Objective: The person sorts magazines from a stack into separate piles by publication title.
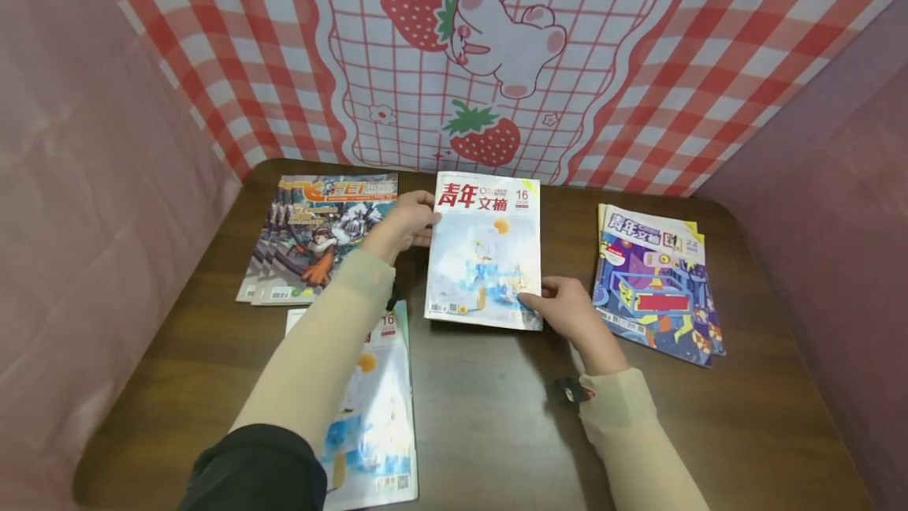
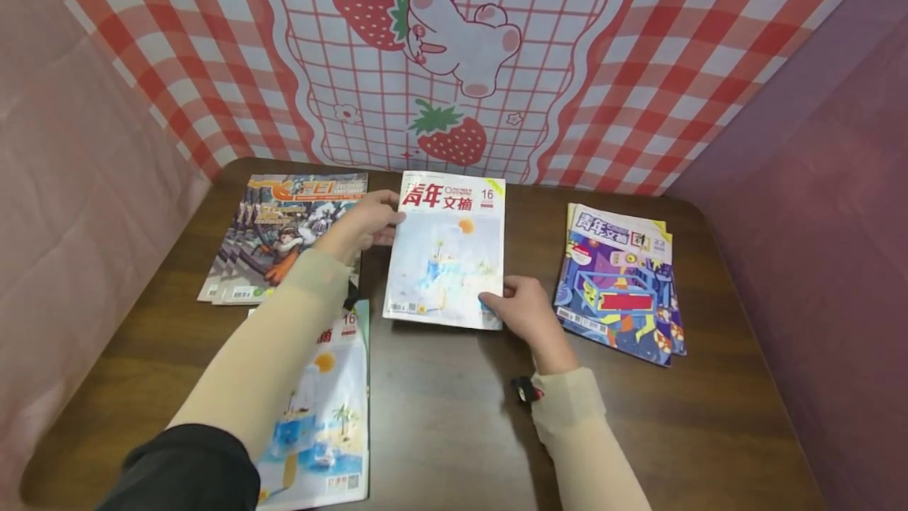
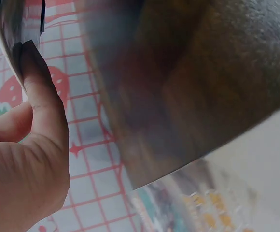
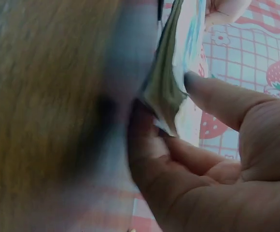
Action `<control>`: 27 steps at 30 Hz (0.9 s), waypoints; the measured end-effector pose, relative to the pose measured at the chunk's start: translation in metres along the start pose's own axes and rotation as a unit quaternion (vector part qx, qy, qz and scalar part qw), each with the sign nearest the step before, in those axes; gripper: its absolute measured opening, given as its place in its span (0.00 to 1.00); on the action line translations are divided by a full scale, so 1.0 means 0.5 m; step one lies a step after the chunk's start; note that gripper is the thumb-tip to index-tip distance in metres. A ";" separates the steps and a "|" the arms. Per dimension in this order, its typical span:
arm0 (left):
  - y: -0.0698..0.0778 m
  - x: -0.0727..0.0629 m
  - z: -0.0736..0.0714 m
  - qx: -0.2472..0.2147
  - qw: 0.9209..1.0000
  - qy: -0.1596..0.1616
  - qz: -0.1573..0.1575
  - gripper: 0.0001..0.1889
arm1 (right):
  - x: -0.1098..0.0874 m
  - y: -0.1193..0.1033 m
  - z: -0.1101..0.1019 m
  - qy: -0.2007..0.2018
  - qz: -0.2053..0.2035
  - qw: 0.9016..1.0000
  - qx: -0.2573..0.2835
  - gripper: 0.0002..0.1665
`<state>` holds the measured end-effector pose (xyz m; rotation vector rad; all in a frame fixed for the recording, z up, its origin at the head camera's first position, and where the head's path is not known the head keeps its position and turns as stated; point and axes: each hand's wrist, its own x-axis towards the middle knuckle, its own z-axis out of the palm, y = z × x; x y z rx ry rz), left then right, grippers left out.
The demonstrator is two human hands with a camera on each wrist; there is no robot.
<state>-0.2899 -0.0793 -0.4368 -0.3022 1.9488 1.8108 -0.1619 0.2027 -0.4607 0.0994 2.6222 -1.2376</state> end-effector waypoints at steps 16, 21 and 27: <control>0.035 -0.093 -0.040 0.057 0.998 0.022 0.034 0.18 | -0.051 -0.038 -0.015 -0.031 -0.012 0.984 0.178 0.27; 0.026 -0.129 -0.059 0.074 0.996 0.028 0.033 0.20 | -0.073 -0.050 0.000 -0.046 -0.028 0.984 0.171 0.24; -0.002 -0.165 -0.084 0.087 0.995 0.043 0.027 0.22 | -0.094 -0.057 0.031 -0.070 -0.037 0.979 0.186 0.19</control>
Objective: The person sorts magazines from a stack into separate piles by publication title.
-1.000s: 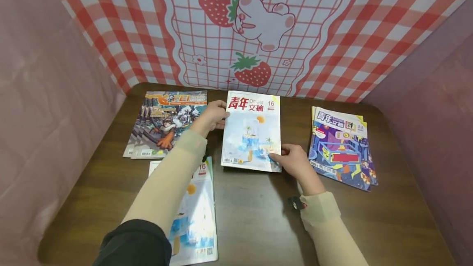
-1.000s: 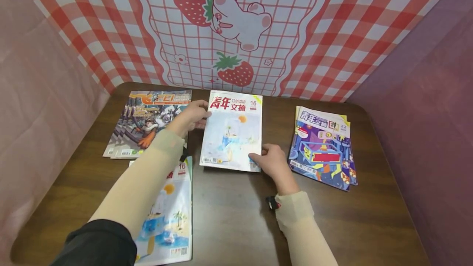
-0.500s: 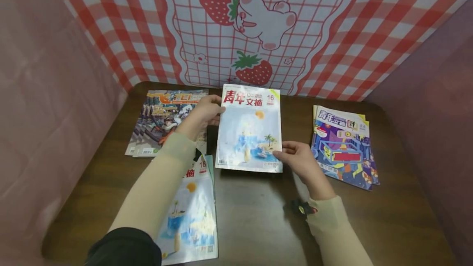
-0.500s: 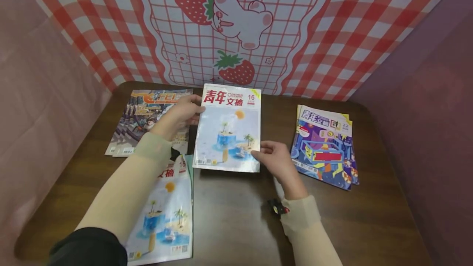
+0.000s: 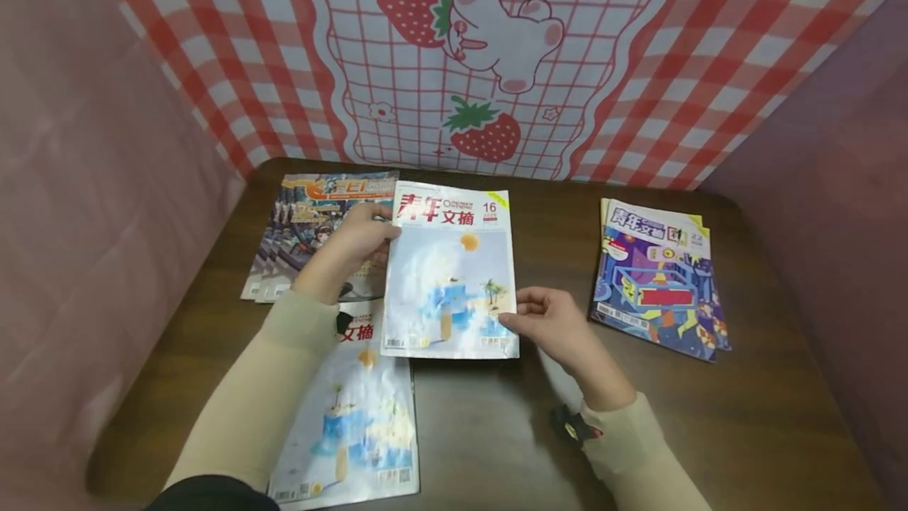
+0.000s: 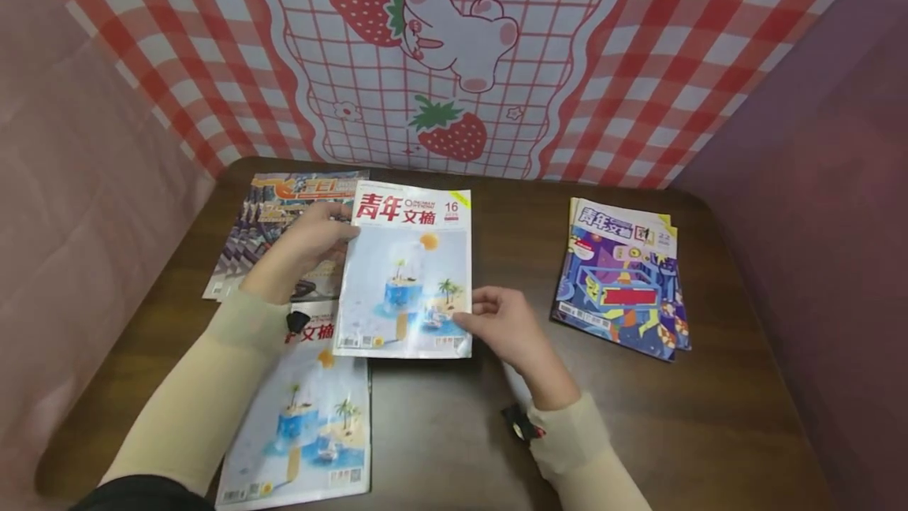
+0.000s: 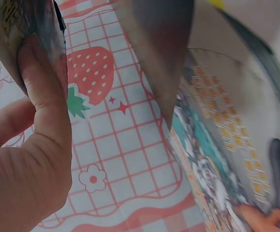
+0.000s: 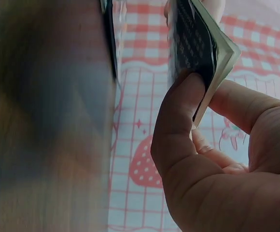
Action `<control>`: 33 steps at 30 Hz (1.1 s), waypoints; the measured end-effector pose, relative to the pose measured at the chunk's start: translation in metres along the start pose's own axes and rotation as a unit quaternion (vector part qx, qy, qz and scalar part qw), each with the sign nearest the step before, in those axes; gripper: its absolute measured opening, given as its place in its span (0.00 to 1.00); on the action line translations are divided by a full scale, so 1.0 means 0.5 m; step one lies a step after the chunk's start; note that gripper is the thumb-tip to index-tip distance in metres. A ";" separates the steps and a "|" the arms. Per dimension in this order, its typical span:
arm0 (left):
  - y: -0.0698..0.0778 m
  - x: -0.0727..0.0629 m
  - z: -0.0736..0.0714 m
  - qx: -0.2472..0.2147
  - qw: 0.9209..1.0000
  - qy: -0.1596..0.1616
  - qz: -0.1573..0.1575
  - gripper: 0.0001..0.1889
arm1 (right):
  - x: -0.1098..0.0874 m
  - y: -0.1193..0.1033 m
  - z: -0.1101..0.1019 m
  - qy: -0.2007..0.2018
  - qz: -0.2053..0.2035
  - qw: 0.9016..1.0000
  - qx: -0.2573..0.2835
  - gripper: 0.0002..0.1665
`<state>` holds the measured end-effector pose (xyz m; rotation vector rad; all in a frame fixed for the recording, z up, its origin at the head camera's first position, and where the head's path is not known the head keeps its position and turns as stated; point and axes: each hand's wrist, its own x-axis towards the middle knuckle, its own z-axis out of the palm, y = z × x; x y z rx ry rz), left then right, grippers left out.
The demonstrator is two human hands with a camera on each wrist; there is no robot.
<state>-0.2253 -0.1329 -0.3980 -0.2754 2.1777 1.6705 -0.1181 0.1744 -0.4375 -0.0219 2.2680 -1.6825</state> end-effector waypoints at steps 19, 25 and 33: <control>-0.101 -0.109 -0.066 0.009 1.000 0.014 -0.017 0.11 | -0.053 -0.002 0.103 -0.104 -0.006 0.994 -0.013 0.14; -0.127 -0.140 -0.072 0.036 0.999 0.020 -0.003 0.08 | -0.069 0.005 0.127 -0.139 -0.015 0.990 -0.002 0.13; -0.156 -0.181 -0.077 0.068 0.997 0.026 -0.026 0.09 | -0.092 0.013 0.153 -0.179 -0.010 0.983 -0.028 0.18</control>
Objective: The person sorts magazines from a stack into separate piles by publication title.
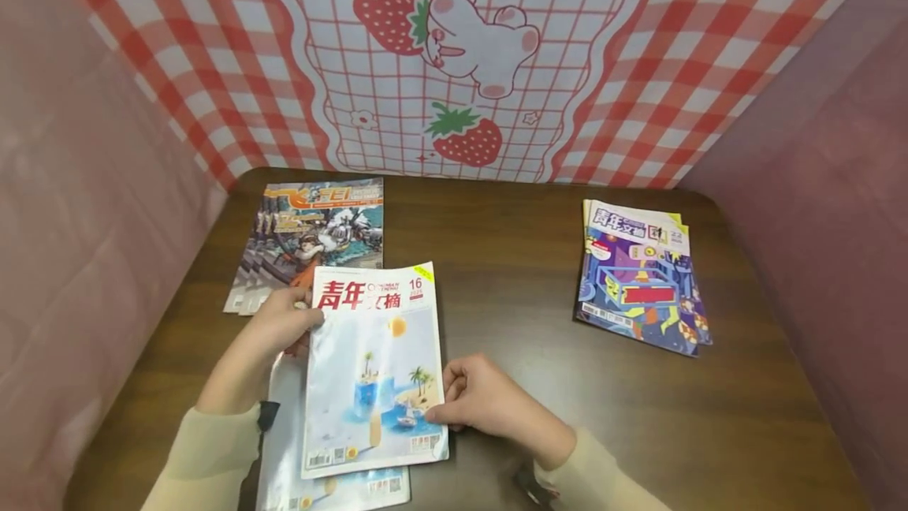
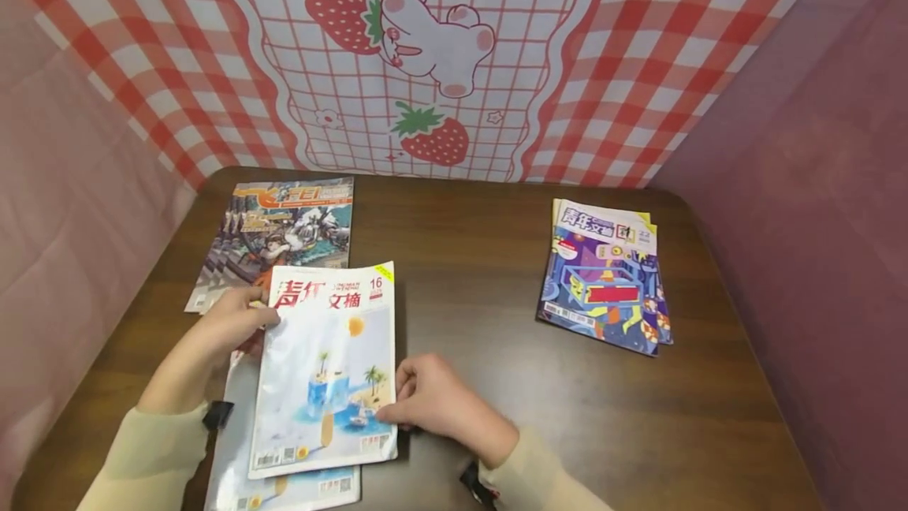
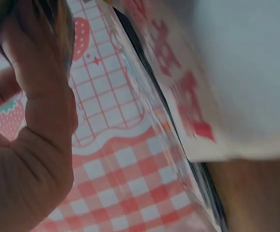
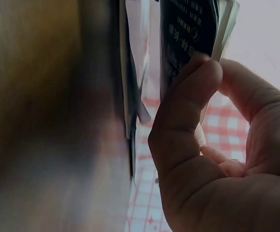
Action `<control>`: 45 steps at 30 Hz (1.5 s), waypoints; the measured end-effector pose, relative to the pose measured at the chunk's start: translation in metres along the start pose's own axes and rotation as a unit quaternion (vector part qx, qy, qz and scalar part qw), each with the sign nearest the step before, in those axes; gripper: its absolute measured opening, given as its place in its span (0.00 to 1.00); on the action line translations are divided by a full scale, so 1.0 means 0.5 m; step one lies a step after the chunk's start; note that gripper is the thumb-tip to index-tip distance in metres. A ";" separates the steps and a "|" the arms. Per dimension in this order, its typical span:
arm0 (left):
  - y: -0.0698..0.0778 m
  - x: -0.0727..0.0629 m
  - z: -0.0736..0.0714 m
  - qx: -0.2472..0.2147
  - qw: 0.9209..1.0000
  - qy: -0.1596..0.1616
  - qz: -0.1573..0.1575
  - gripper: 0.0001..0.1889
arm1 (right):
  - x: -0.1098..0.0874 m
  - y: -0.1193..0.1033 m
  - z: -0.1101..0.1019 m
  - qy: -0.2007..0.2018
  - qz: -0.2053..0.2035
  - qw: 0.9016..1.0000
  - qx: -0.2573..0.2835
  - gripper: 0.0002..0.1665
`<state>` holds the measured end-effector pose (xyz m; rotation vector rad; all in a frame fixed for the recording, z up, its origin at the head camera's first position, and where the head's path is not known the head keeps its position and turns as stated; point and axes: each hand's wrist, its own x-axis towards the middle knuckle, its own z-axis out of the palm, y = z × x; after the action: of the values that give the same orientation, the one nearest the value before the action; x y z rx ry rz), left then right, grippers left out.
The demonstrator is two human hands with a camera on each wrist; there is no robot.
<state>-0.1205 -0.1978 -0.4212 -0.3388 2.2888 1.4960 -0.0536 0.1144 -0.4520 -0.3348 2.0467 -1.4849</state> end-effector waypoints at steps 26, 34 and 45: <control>-0.047 -0.014 0.013 0.226 0.974 0.011 0.011 0.08 | 0.002 0.018 0.036 -0.031 0.049 0.997 -0.044 0.19; -0.048 -0.009 0.009 0.241 0.970 0.023 -0.002 0.12 | 0.000 0.015 0.022 -0.025 0.042 0.993 -0.106 0.19; -0.014 0.005 0.022 0.244 0.962 0.072 0.104 0.13 | 0.010 0.012 -0.029 0.027 0.008 0.992 -0.122 0.16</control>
<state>-0.1179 -0.1907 -0.4319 -0.0686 2.7796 0.9598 -0.0653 0.1252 -0.4563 -0.3765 2.2740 -1.2480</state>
